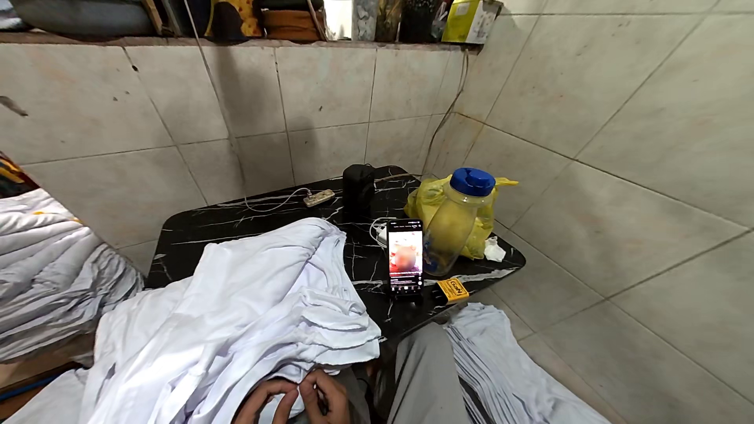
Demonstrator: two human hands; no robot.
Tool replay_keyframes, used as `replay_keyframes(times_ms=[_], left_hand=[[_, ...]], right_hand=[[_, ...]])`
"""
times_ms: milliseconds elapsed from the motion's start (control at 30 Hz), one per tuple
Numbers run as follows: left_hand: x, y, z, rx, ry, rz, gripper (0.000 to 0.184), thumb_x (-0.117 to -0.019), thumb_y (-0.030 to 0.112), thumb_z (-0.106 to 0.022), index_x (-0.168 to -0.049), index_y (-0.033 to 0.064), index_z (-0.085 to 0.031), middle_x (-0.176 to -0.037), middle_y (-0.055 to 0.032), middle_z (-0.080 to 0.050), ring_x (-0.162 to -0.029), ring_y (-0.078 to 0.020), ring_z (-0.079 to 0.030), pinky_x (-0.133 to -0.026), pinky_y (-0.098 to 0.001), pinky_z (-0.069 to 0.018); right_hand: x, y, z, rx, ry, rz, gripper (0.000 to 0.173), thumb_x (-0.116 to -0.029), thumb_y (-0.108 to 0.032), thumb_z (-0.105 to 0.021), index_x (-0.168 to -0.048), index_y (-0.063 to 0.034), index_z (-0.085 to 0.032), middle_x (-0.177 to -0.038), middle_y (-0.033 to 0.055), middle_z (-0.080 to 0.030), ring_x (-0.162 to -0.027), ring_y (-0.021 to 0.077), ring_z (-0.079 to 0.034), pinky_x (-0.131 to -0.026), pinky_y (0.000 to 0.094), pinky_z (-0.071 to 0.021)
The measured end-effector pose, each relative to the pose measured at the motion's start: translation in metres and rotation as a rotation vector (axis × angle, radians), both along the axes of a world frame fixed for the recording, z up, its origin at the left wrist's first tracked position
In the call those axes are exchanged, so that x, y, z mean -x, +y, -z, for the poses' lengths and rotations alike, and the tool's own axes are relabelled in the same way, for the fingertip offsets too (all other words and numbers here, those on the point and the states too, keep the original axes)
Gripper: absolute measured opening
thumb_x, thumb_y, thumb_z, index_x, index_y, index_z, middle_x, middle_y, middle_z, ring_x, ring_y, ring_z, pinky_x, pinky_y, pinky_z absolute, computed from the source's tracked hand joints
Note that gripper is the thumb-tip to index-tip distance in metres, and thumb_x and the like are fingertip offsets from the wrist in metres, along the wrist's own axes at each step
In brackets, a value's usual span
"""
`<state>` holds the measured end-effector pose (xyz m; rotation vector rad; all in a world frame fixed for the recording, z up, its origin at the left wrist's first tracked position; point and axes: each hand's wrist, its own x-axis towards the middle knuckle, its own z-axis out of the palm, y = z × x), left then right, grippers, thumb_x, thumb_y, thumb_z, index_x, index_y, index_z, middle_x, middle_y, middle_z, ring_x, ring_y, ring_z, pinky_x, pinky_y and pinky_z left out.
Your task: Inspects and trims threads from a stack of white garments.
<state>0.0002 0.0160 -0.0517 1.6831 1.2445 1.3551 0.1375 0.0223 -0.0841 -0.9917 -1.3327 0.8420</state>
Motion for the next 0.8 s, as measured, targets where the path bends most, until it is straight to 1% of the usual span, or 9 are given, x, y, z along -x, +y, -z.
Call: replay_keyframes(times_ms=[100,233,400,467,533,600,633,733,800], left_hand=[[0.001,0.0,0.0,-0.001,-0.004,0.012,0.009,-0.0937,0.006,-0.07,-0.099,-0.0002,-0.072,-0.097,-0.0007,-0.074,-0.094,-0.0016,-0.068,-0.091,-0.0242,-0.056],[0.008,-0.002,-0.001,0.042,0.0,0.064,0.014,-0.0947,0.005,-0.069,-0.106,-0.0021,-0.072,-0.105,-0.0025,-0.075,-0.103,-0.0031,-0.068,-0.098,-0.0275,-0.0549],[0.01,-0.004,-0.004,0.08,-0.047,0.081,0.021,-0.0939,0.005,-0.071,-0.112,-0.004,-0.069,-0.11,-0.0014,-0.074,-0.106,-0.0039,-0.069,-0.101,-0.0282,-0.0555],[0.009,-0.005,-0.005,0.09,-0.069,0.064,0.02,-0.0929,0.004,-0.071,-0.111,-0.0051,-0.07,-0.109,-0.0015,-0.075,-0.105,-0.0038,-0.07,-0.1,-0.0279,-0.0564],[0.006,-0.005,-0.003,0.073,-0.097,0.037,0.016,-0.0915,0.002,-0.072,-0.106,-0.0035,-0.073,-0.106,-0.0009,-0.076,-0.102,-0.0035,-0.071,-0.098,-0.0278,-0.0577],[0.003,-0.004,0.001,0.037,-0.107,0.013,0.011,-0.0912,0.001,-0.072,-0.101,0.0004,-0.075,-0.102,0.0021,-0.076,-0.101,-0.0019,-0.07,-0.097,-0.0266,-0.0572],[0.002,-0.004,0.002,0.027,-0.096,-0.002,0.009,-0.0912,0.0,-0.07,-0.1,-0.0006,-0.073,-0.101,0.0018,-0.075,-0.101,-0.0014,-0.069,-0.097,-0.0258,-0.0567],[-0.001,-0.004,0.003,0.006,-0.027,-0.031,0.009,-0.0927,-0.002,-0.063,-0.1,-0.0057,-0.067,-0.099,-0.004,-0.072,-0.098,-0.0029,-0.067,-0.096,-0.0249,-0.0549],[-0.001,-0.004,0.002,-0.004,-0.001,-0.026,0.01,-0.0939,-0.002,-0.06,-0.101,-0.0078,-0.065,-0.099,-0.007,-0.07,-0.098,-0.0044,-0.066,-0.096,-0.025,-0.0544]], right_hand=[[0.0,0.0,0.001,-0.013,-0.004,0.008,0.02,-0.1001,-0.007,-0.059,-0.09,0.0084,-0.066,-0.071,0.0086,-0.061,-0.061,0.0034,-0.051,-0.058,0.0176,-0.0442],[0.0,-0.001,-0.002,0.016,-0.012,0.011,0.02,-0.0999,-0.007,-0.059,-0.09,0.0091,-0.066,-0.071,0.0097,-0.061,-0.06,0.0049,-0.051,-0.058,0.019,-0.0449],[-0.001,-0.002,-0.004,0.022,-0.029,0.005,0.019,-0.1,-0.008,-0.061,-0.091,0.0078,-0.066,-0.074,0.01,-0.063,-0.063,0.0055,-0.054,-0.06,0.0192,-0.0462],[-0.003,-0.002,-0.009,0.051,-0.051,-0.001,0.019,-0.0999,-0.008,-0.061,-0.091,0.0076,-0.067,-0.074,0.0108,-0.063,-0.063,0.0075,-0.055,-0.061,0.0212,-0.0478],[-0.005,-0.003,-0.014,0.086,-0.08,-0.012,0.02,-0.099,-0.01,-0.063,-0.091,0.0079,-0.067,-0.073,0.0115,-0.063,-0.063,0.0092,-0.055,-0.061,0.0234,-0.048],[-0.006,-0.004,-0.021,0.112,-0.096,-0.019,0.023,-0.0965,-0.014,-0.069,-0.091,0.0074,-0.067,-0.071,0.011,-0.061,-0.06,0.0096,-0.053,-0.058,0.0239,-0.0465],[-0.007,-0.005,-0.025,0.13,-0.105,-0.025,0.025,-0.0948,-0.017,-0.072,-0.092,0.0069,-0.067,-0.071,0.0105,-0.061,-0.059,0.0097,-0.052,-0.057,0.0243,-0.0463],[-0.01,-0.007,-0.034,0.18,-0.144,-0.053,0.032,-0.092,-0.024,-0.077,-0.095,0.006,-0.068,-0.074,0.0123,-0.063,-0.061,0.0142,-0.056,-0.059,0.0302,-0.0496],[-0.011,-0.007,-0.038,0.205,-0.15,-0.079,0.032,-0.0918,-0.025,-0.077,-0.096,0.0054,-0.068,-0.074,0.0115,-0.063,-0.061,0.0145,-0.055,-0.059,0.0311,-0.0488]])
